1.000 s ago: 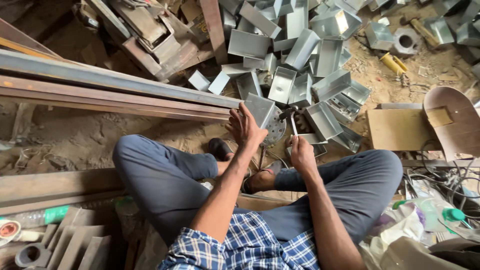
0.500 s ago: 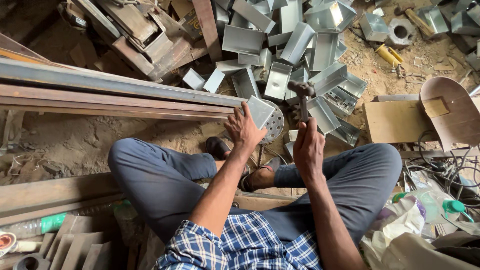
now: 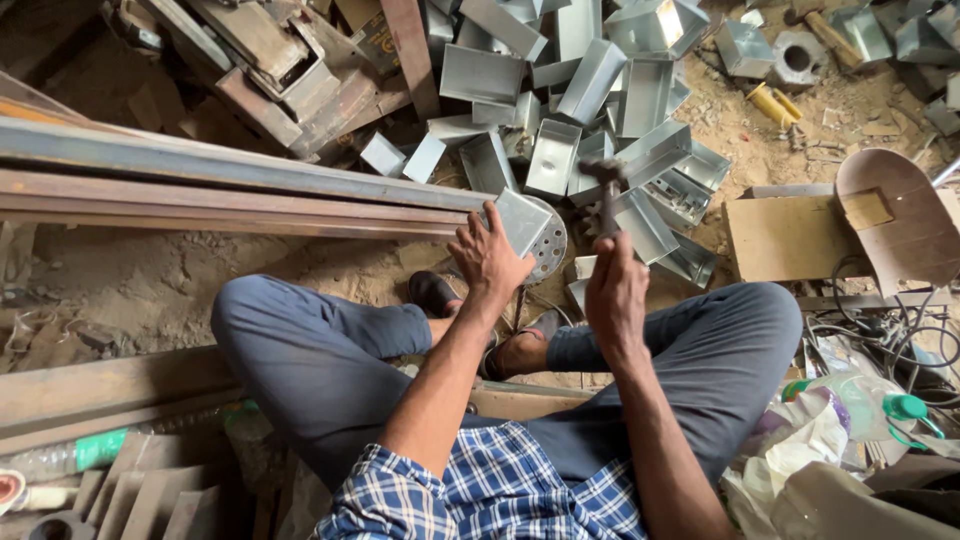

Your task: The person assembles metal boxes by hammering the edges and joining parts together with a metal punch. They handle several small metal containers and a larger perforated metal disc.

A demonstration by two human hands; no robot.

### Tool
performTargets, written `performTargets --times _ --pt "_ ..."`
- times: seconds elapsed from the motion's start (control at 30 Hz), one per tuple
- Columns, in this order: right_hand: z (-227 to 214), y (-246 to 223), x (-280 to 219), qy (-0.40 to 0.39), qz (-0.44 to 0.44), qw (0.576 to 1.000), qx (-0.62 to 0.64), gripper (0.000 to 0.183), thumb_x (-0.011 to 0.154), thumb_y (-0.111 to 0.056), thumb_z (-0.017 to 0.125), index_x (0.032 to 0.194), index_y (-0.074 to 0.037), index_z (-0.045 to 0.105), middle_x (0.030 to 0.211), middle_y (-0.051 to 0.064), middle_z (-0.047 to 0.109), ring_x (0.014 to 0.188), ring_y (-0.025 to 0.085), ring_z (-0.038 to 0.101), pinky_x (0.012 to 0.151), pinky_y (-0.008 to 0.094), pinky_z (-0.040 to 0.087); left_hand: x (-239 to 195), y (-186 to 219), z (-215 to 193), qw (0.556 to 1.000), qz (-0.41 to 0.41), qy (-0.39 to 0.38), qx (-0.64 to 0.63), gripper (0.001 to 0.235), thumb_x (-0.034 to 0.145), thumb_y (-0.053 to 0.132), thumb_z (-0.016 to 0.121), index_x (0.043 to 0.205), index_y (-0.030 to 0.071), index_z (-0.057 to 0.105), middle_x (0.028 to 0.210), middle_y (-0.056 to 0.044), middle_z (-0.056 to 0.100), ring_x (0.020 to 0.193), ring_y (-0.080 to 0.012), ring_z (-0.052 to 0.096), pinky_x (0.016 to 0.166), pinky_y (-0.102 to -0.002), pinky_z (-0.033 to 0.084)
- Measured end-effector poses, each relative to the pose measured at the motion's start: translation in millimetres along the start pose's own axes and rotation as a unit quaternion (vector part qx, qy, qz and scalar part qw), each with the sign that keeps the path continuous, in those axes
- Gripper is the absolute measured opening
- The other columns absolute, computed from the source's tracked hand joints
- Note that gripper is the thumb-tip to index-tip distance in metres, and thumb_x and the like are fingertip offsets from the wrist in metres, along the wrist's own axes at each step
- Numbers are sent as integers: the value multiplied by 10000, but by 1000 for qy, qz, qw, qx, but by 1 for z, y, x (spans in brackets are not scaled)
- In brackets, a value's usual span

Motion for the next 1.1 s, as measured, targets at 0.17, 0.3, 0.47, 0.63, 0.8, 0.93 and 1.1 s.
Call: performTargets --times 0.17,0.3,0.47,0.63,0.8,0.93,1.1 --pt "-2 -2 -2 28 -32 998 49 303 1179 -228 368 945 -49 440 565 76 470 407 159 394 350 371 302 2 1 3 1000 0 -14 4 1270 622 541 886 1600 111 198 1569 -261 377 1342 -447 483 1081 -605 404" --pt "41 46 -24 -104 74 992 -10 296 1123 -265 373 1012 -21 499 623 168 602 415 239 544 344 400 414 2 5 0 1000 14 6 11 1311 598 579 918 1568 101 177 1558 -273 344 1336 -469 449 1072 -630 370" --pt "30 63 -38 -52 -4 997 -64 314 1098 -291 473 964 -51 622 770 273 676 697 484 613 622 581 477 3 1 8 1000 -3 -23 -1 1346 576 529 938 1601 107 173 1573 -245 361 1365 -430 463 1106 -597 384" --pt "28 74 -29 -82 123 988 38 410 1107 -343 450 979 -18 665 707 206 644 656 371 640 651 474 493 4 -9 5 999 0 -13 -32 1341 536 543 962 1556 99 213 1527 -235 385 1347 -426 458 1117 -626 349" --pt "22 70 -33 -85 209 971 81 459 1089 -385 443 998 11 655 652 144 601 599 243 581 578 415 465 -14 -27 -18 983 38 15 -181 1259 575 525 929 1533 92 236 1399 -214 484 1258 -385 527 1015 -591 443" --pt "20 68 -29 -71 178 978 77 467 1082 -393 472 989 24 660 645 101 610 588 186 584 576 381 474 -48 -26 -68 913 189 159 -324 1145 654 509 913 1508 36 315 1388 -240 520 1254 -387 560 1037 -521 488" --pt "34 68 -38 -112 219 959 137 457 1067 -437 493 956 -18 638 612 25 528 511 117 461 473 318 363 -78 -35 -88 856 211 247 -402 1085 695 447 941 1497 12 355 1374 -256 520 1263 -404 567 1058 -499 498"
Point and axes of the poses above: each hand's wrist, its own x-axis towards the middle knuckle, its own z-axis out of the palm, y = z × x, the point moved 10 cm from there along x, towards the middle knuckle
